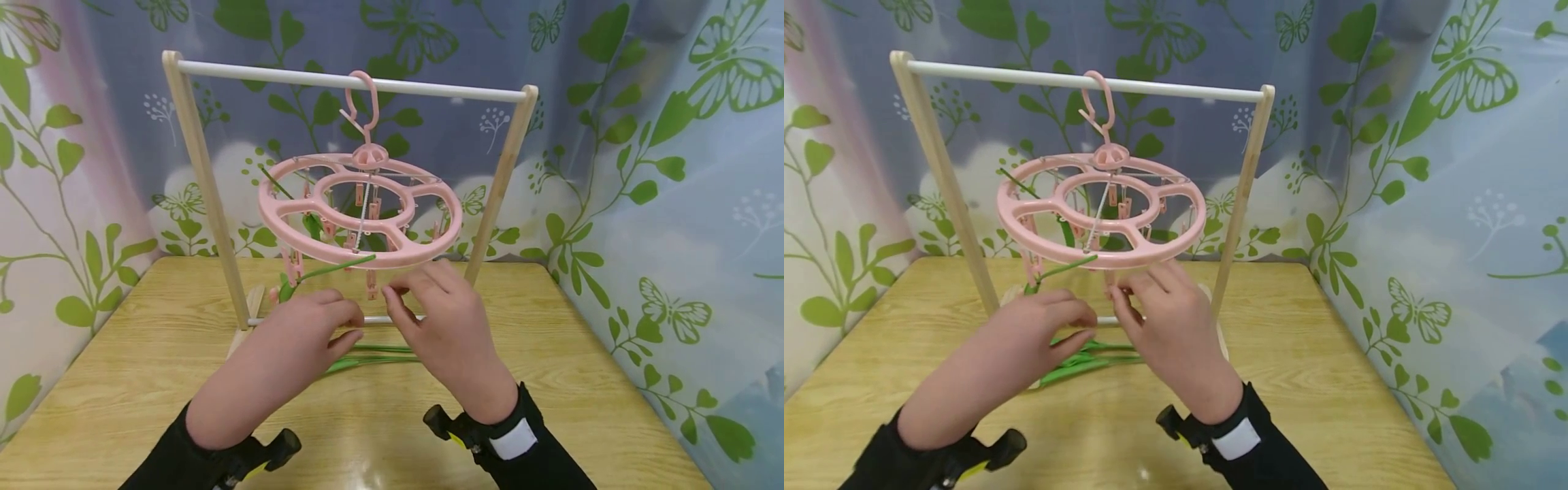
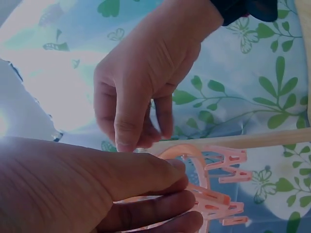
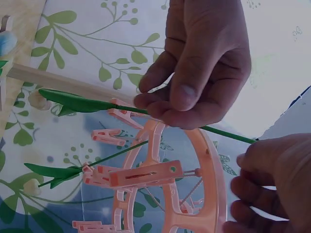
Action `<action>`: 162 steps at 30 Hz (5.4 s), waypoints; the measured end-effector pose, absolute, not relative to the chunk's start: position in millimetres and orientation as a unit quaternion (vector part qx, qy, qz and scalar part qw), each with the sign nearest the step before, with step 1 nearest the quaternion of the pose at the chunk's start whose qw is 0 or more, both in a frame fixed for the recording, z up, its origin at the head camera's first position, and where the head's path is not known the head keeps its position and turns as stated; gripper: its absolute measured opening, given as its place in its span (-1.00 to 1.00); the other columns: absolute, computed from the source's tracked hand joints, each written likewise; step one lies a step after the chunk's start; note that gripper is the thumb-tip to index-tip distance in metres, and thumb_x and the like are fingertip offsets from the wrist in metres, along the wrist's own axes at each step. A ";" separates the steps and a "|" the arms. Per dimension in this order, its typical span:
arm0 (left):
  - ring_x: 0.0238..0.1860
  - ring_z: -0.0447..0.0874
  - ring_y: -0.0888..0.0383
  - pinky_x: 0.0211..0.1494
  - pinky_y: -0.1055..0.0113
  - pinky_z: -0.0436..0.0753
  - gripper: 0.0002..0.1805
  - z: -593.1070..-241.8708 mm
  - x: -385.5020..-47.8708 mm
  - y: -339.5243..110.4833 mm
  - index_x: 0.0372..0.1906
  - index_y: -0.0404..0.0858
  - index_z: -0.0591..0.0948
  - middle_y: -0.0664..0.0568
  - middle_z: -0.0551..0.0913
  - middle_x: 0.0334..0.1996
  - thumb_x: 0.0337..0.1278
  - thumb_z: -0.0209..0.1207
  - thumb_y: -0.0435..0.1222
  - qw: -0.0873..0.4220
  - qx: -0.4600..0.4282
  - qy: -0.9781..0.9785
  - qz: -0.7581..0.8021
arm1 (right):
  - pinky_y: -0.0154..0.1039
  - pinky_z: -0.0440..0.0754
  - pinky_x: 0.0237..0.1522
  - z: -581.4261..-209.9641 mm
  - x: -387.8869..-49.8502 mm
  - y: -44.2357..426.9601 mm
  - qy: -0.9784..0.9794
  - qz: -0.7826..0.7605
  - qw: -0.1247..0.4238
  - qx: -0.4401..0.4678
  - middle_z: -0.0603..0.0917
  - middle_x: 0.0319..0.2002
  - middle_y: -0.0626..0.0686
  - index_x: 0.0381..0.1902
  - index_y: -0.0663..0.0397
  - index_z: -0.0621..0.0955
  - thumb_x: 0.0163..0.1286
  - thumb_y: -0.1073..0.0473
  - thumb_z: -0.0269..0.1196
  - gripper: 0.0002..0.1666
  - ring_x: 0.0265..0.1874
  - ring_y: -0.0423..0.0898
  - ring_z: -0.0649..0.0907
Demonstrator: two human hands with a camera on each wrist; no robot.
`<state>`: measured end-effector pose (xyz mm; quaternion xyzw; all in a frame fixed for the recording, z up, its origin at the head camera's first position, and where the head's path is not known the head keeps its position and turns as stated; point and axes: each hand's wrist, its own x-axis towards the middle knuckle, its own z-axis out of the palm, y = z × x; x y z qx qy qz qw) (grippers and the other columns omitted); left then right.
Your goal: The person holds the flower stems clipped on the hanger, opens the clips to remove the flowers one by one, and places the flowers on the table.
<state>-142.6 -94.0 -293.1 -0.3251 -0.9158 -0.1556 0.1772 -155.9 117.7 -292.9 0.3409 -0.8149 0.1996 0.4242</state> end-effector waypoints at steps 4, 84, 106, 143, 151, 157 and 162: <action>-0.33 0.62 0.31 -0.25 0.36 0.62 -0.91 -291.8 -140.4 -95.5 -0.24 -0.05 0.75 0.21 0.68 -0.33 0.18 0.44 -0.22 0.203 -0.339 -0.904 -0.164 | -0.13 0.61 -0.10 -293.8 -159.4 116.4 -0.778 0.198 0.483 0.349 0.69 -0.12 0.11 -0.07 0.18 0.68 0.29 0.25 0.45 -0.72 -0.13 0.07 0.60; -0.06 0.72 -0.11 0.07 0.08 0.66 -0.70 -295.7 -174.0 -103.9 0.01 -0.19 0.78 -0.05 0.81 -0.18 0.20 0.36 -0.48 0.526 -0.344 -0.768 -0.123 | -0.06 0.70 -0.03 -320.5 -199.9 113.4 -0.800 0.190 0.491 0.287 0.63 0.14 0.31 0.20 0.43 0.60 0.32 0.43 0.23 -0.53 0.08 0.17 0.65; -0.06 0.69 -0.11 0.08 0.05 0.63 -0.71 -299.6 -171.0 -96.4 0.02 -0.21 0.79 -0.04 0.81 -0.14 0.20 0.37 -0.46 0.515 -0.343 -0.773 -0.138 | -0.04 0.58 0.22 -320.1 -198.0 114.5 -0.810 0.161 0.487 0.284 0.74 0.08 0.21 0.40 0.29 0.46 0.26 0.37 0.43 -0.25 0.15 0.17 0.64; -0.18 0.58 -0.22 -0.11 0.00 0.53 -0.77 -290.5 -166.8 -111.5 -0.03 -0.11 0.80 -0.13 0.77 -0.16 0.22 0.36 -0.28 0.551 -0.315 -0.761 -0.134 | -0.11 0.72 0.01 -317.6 -201.0 124.9 -0.807 0.185 0.491 0.270 0.75 0.03 0.21 0.22 0.34 0.62 0.25 0.41 0.42 -0.45 0.05 0.10 0.72; -0.20 0.57 -0.20 -0.14 -0.02 0.53 -0.78 -294.6 -165.3 -105.4 -0.05 -0.12 0.82 -0.12 0.79 -0.18 0.21 0.39 -0.25 0.543 -0.298 -0.776 -0.119 | -0.02 0.68 0.08 -319.6 -201.9 120.9 -0.814 0.177 0.473 0.288 0.56 0.30 0.33 0.28 0.34 0.58 0.24 0.40 0.42 -0.38 0.22 0.22 0.62; -0.26 0.59 -0.15 -0.19 0.03 0.55 -0.75 -298.9 -166.2 -99.0 -0.02 -0.09 0.81 -0.10 0.77 -0.19 0.19 0.42 -0.26 0.540 -0.297 -0.780 -0.106 | 0.05 0.62 0.11 -317.6 -198.2 114.8 -0.772 0.185 0.516 0.321 0.57 0.29 0.25 0.07 0.18 0.72 0.26 0.38 0.40 -0.61 0.27 0.20 0.59; -0.29 0.58 -0.14 -0.23 0.06 0.56 -0.77 -301.6 -167.1 -92.9 -0.01 -0.09 0.81 -0.08 0.77 -0.21 0.25 0.38 -0.22 0.550 -0.299 -0.772 -0.110 | 0.08 0.57 0.02 -317.4 -193.2 108.9 -0.729 0.190 0.557 0.351 0.72 0.02 0.13 0.03 0.06 0.74 0.33 0.33 0.36 -0.69 0.00 0.11 0.68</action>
